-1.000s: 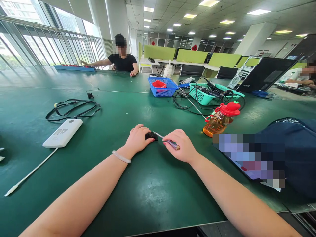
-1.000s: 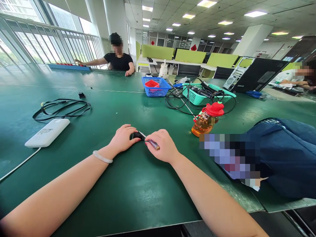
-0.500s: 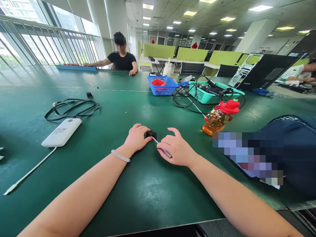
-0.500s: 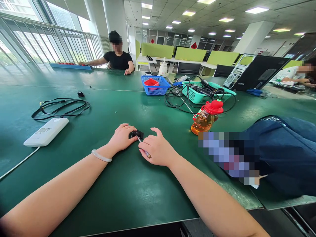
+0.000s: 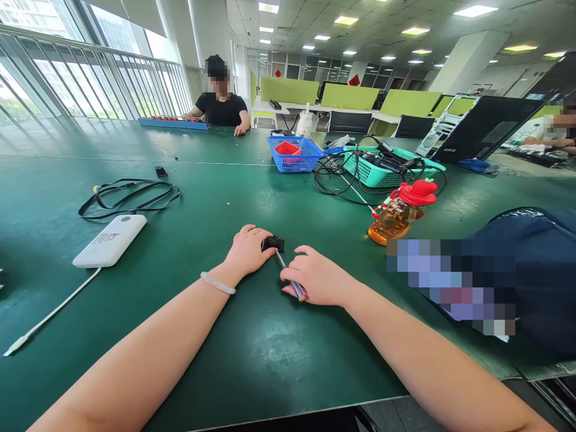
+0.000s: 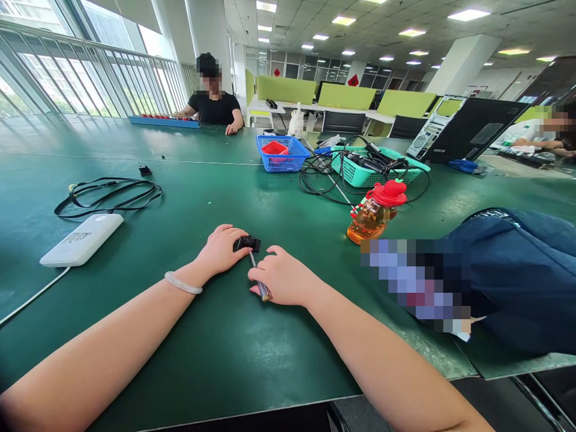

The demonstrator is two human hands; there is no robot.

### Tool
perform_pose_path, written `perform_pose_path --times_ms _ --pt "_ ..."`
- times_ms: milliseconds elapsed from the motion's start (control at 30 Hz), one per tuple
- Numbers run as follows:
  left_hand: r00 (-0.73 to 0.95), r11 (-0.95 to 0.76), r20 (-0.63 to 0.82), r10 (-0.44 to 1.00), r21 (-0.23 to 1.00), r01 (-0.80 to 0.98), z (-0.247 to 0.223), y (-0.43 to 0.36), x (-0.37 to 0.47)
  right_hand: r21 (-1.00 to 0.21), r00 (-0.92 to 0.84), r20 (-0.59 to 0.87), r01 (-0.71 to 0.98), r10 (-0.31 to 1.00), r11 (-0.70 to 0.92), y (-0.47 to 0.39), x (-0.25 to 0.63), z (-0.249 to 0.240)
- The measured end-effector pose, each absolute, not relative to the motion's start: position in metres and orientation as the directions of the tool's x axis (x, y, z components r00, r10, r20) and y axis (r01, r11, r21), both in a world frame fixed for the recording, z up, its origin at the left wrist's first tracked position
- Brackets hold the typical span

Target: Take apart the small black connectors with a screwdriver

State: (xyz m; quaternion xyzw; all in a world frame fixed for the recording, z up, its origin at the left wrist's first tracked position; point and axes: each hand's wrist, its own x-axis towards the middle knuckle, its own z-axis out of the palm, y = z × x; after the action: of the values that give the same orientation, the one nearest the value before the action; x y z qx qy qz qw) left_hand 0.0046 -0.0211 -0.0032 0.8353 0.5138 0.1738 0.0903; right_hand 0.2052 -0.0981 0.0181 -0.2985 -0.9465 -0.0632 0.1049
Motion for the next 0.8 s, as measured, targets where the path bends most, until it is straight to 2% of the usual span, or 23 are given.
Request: perform_pose_path --times_ms 133,300,500,800 --pt "0.420 -0.465 0.203 0.885 0.312 0.829 -0.0035 -0.0206 0.0049 0.007 -0.764 0.271 0.610 0.585 0.793 -0.0989 0.2062 0.0205" --pt "0.423 -0.475 0.222 0.878 0.304 0.826 -0.0046 -0.0198 0.0052 -0.072 -0.715 0.237 0.662 0.658 0.746 -0.0982 0.2058 0.0209" --pt "0.434 -0.488 0.230 0.871 0.305 0.818 -0.0047 -0.0199 0.0048 -0.147 -0.722 0.240 0.634 0.649 0.759 -0.0996 0.2048 0.0218" --pt "0.437 -0.491 0.229 0.870 0.313 0.813 -0.0058 -0.0184 0.0042 -0.158 -0.716 0.231 0.640 0.658 0.752 -0.1008 0.2035 0.0227"
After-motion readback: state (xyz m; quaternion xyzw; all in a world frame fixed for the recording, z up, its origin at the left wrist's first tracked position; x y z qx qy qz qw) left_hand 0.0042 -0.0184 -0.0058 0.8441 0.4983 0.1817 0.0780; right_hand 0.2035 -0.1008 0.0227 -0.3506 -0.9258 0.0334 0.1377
